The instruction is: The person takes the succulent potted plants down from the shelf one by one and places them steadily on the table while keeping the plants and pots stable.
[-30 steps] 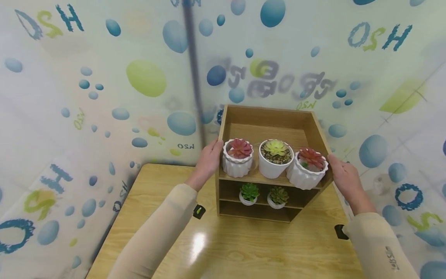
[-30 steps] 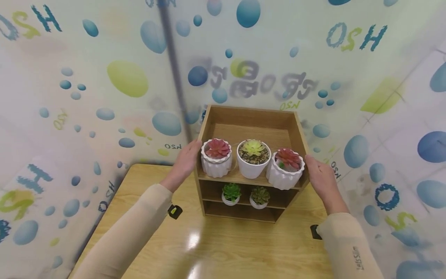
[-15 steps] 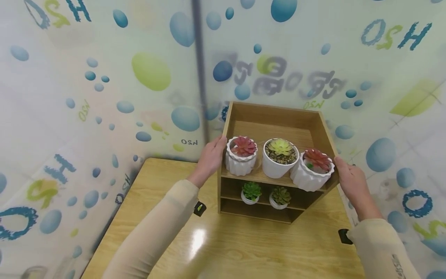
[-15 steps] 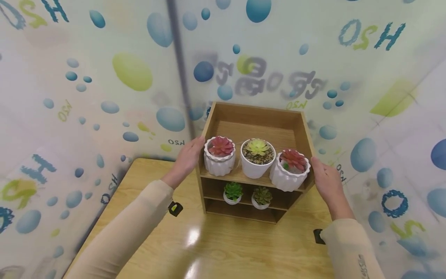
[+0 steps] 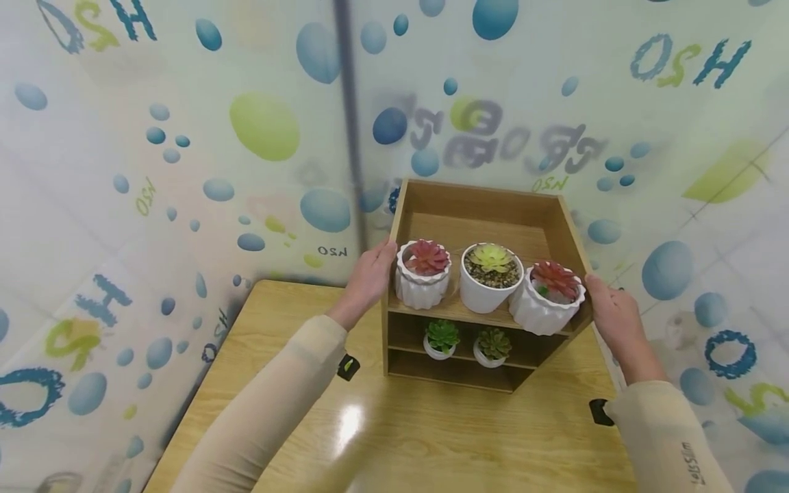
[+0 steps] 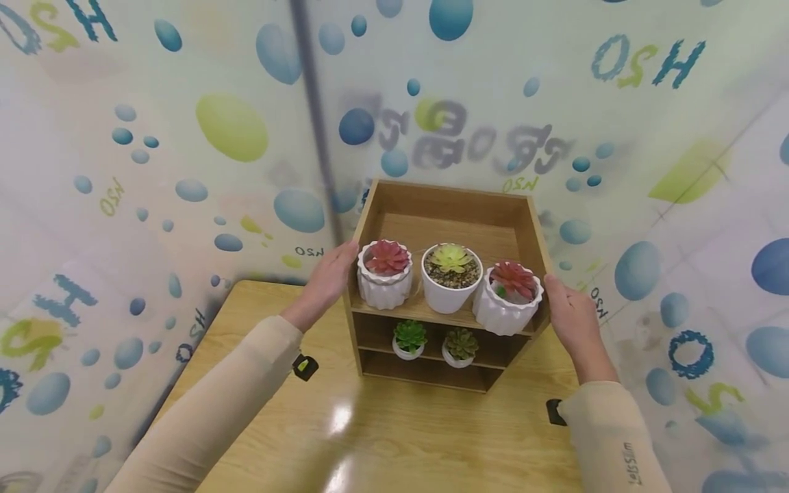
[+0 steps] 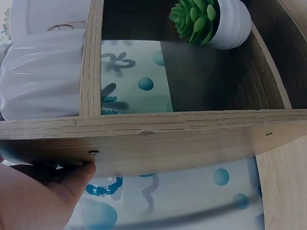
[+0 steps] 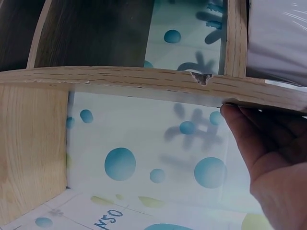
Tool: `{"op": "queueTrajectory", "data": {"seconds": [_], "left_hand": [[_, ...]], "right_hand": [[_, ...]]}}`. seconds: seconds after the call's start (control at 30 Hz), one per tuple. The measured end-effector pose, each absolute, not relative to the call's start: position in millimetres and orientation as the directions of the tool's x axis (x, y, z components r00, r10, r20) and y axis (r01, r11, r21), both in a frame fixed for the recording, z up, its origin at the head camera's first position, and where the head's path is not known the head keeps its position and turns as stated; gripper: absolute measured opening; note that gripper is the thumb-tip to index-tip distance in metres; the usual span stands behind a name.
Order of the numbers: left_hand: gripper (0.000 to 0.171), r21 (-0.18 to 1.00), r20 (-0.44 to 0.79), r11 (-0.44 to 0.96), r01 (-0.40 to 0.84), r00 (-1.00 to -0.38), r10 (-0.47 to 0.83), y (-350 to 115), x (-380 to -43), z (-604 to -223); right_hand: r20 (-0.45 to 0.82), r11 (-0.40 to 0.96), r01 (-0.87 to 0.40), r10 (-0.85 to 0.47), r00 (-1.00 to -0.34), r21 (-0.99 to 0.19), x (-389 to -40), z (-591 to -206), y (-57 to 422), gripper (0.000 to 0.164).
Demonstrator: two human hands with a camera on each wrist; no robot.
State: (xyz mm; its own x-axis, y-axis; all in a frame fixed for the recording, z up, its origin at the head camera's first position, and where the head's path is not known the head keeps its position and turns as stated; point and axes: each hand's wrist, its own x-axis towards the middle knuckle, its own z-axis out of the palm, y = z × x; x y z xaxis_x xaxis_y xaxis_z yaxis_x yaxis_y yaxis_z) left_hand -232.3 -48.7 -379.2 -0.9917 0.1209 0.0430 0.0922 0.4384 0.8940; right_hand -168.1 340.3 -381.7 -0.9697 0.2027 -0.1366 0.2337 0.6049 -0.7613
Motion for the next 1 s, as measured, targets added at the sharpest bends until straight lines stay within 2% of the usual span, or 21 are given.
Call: {"op": "queueTrajectory", "data": {"seconds": [0.4, 1.0], "left_hand": [[0.061, 0.894, 0.035, 0.439, 0.089, -0.991, 0.13, -49.9, -232.7, -380.4], [0.061, 0.885, 0.046, 0.454, 0.106, -0.989, 0.14, -52.6, -234.8, -382.7]], "right_hand": [[-0.15, 0.583, 0.241, 0.201, -0.968, -0.776, -168.5, -383.1, 341.3, 0.086], [-0.114, 0.598, 0.219, 0.209, -0.971, -0.771, -167.9, -383.4, 339.4, 0.082]]}}
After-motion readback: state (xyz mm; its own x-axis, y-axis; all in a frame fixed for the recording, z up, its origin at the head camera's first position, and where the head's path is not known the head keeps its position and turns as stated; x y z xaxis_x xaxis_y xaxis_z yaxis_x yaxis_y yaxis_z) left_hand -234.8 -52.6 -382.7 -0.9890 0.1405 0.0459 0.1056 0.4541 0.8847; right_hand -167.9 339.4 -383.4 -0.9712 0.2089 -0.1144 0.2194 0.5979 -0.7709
